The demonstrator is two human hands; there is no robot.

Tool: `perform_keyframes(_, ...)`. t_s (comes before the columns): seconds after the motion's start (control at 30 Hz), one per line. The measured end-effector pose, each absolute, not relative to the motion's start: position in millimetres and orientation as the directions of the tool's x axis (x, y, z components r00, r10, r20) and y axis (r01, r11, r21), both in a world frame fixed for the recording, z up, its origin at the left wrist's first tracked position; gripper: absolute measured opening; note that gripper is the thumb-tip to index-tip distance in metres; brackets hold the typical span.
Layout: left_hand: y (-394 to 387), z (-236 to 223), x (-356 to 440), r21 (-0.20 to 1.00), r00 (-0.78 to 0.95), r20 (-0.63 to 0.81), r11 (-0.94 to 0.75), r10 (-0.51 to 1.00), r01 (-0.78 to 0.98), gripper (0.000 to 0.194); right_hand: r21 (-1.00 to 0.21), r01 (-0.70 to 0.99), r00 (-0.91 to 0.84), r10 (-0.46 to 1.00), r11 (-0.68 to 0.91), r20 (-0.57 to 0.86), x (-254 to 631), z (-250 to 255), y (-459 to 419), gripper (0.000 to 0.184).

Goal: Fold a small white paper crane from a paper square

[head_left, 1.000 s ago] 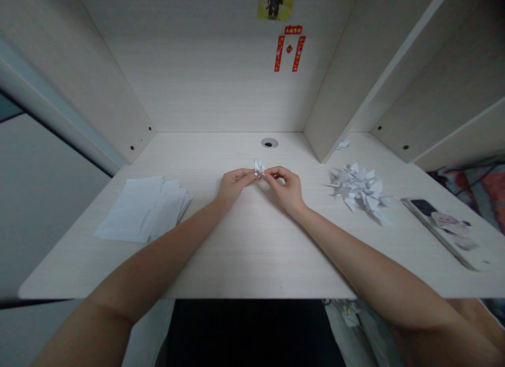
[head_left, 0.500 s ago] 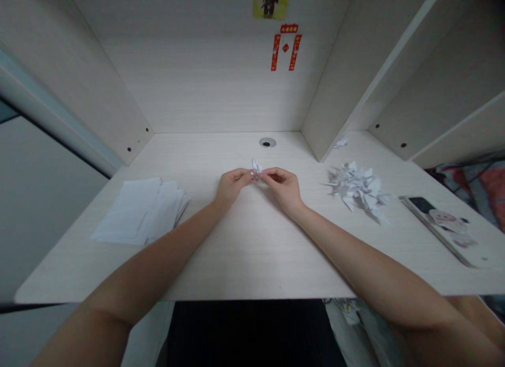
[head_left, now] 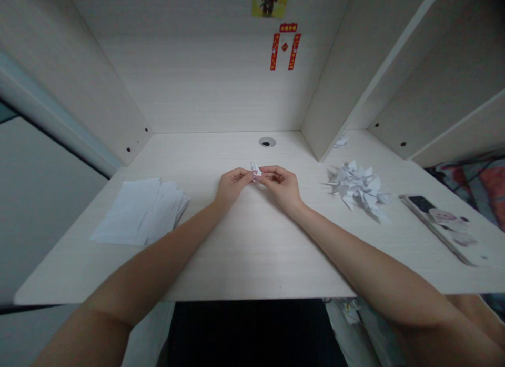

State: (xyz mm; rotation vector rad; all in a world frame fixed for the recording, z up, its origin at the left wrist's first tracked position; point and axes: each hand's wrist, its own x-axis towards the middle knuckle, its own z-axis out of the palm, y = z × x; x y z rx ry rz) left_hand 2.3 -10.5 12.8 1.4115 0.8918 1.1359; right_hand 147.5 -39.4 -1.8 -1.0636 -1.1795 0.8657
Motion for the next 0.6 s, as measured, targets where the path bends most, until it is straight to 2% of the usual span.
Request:
perform_keyframes(0.17, -9.3, 10.4, 3.1, 0.987, 0.251, 0.144, -0.121, 0.957, -0.107, 0.024, -0.953, 0.044, 0.171, 0.938, 0.299, 0.302, 148.2, -4.4, -38.3, 0.031)
perform_keyframes(0.33, -8.6, 10.1, 2.6, 0.987, 0.238, 0.155, -0.140, 0.959, -0.076, 0.023, -0.945, 0.086, 0.177, 0.929, 0.315, 0.325, 150.0, -9.3, -36.6, 0.030)
perform_keyframes(0.6, -7.1, 9.1, 1.9, 0.985, 0.222, 0.149, -0.125, 0.964, -0.118, 0.020, -0.891, 0.198, 0.198, 0.873, 0.409, 0.445, 148.1, -2.6, -41.9, 0.032)
